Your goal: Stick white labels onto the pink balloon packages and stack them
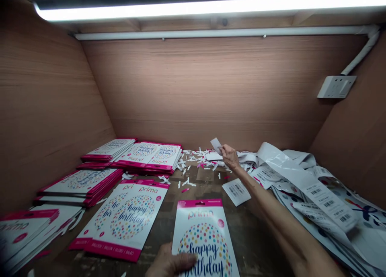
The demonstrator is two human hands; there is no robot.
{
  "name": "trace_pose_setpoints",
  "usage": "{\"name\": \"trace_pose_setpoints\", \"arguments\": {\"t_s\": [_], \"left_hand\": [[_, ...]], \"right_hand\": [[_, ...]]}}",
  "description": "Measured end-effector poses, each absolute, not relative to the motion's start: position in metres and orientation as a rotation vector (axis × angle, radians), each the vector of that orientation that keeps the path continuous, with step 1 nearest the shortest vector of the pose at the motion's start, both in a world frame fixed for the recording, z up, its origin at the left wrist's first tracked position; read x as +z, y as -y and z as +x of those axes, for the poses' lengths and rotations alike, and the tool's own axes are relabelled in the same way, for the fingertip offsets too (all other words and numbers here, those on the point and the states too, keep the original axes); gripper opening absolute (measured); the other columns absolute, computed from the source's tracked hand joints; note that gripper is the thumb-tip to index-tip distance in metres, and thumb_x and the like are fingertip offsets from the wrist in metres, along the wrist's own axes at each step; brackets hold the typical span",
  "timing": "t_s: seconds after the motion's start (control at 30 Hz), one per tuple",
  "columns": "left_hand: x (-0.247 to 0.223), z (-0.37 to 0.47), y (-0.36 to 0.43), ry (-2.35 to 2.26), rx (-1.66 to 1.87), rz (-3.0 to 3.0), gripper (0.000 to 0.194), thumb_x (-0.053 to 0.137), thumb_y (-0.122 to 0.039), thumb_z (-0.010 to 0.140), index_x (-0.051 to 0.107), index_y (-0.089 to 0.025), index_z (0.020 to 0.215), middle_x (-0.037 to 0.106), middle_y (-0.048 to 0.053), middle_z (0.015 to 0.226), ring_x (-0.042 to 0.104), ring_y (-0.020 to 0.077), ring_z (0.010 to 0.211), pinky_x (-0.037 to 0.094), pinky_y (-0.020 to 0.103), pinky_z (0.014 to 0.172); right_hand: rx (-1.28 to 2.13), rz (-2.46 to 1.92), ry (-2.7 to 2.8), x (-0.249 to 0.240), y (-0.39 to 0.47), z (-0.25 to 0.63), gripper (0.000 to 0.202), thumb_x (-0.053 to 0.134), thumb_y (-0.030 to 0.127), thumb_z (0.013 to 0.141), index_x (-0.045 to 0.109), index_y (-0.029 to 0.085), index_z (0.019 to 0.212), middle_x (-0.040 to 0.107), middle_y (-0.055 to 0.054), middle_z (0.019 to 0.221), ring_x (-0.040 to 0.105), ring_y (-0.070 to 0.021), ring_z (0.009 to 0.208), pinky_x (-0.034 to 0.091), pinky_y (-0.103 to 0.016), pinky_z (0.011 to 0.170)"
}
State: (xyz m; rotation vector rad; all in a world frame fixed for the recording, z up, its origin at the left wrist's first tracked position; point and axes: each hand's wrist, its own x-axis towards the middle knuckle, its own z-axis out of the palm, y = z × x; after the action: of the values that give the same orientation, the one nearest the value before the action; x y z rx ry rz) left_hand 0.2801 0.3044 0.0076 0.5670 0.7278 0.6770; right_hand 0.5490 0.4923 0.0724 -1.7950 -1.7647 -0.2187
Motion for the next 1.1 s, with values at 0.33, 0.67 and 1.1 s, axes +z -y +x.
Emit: {"name": "trace_pose_setpoints", "arguments": {"t_s": [0.33,0.67,1.1], "left_hand": [[0.042,0.287,-0.289,-0.771,0.722,0.530,0.030,0.071,-0.005,0.056,0.064,-0.003,0.084,0.068,0.016,0.076,0.064,0.0318,0.070,0.048,0.050,0.076],[0.059,0.264,-0.252,-0.684,0.827,0.598,0.045,0.081,-0.014,0.053,0.063,-0.002,0.092,0.067,0.017,0.085,0.064,0.0290,0.073,0.047,0.045,0.080],[0.065,0.234,-0.223,-0.728,0.910,0.619,0.047,0.083,-0.018,0.051,0.063,-0.003,0.091,0.067,0.018,0.084,0.063,0.0341,0.080,0.045,0.050,0.082]], "right_hand": [[0.277,-1.613,2.380,0.135,-0.293,0.502,0.026,0.045,0.037,0.083,0.060,0.020,0.069,0.056,-0.002,0.058,0.046,-0.0125,0.050,0.028,-0.024,0.049],[0.749,-1.445,2.283,0.103,-0.248,0.453,0.023,0.045,0.031,0.082,0.059,0.016,0.073,0.050,0.000,0.060,0.040,-0.0096,0.053,0.029,-0.021,0.050],[0.668,-1.496,2.274,0.098,-0.238,0.431,0.017,0.047,0.031,0.079,0.057,0.017,0.077,0.053,-0.001,0.060,0.044,-0.0112,0.053,0.029,-0.022,0.049]]}}
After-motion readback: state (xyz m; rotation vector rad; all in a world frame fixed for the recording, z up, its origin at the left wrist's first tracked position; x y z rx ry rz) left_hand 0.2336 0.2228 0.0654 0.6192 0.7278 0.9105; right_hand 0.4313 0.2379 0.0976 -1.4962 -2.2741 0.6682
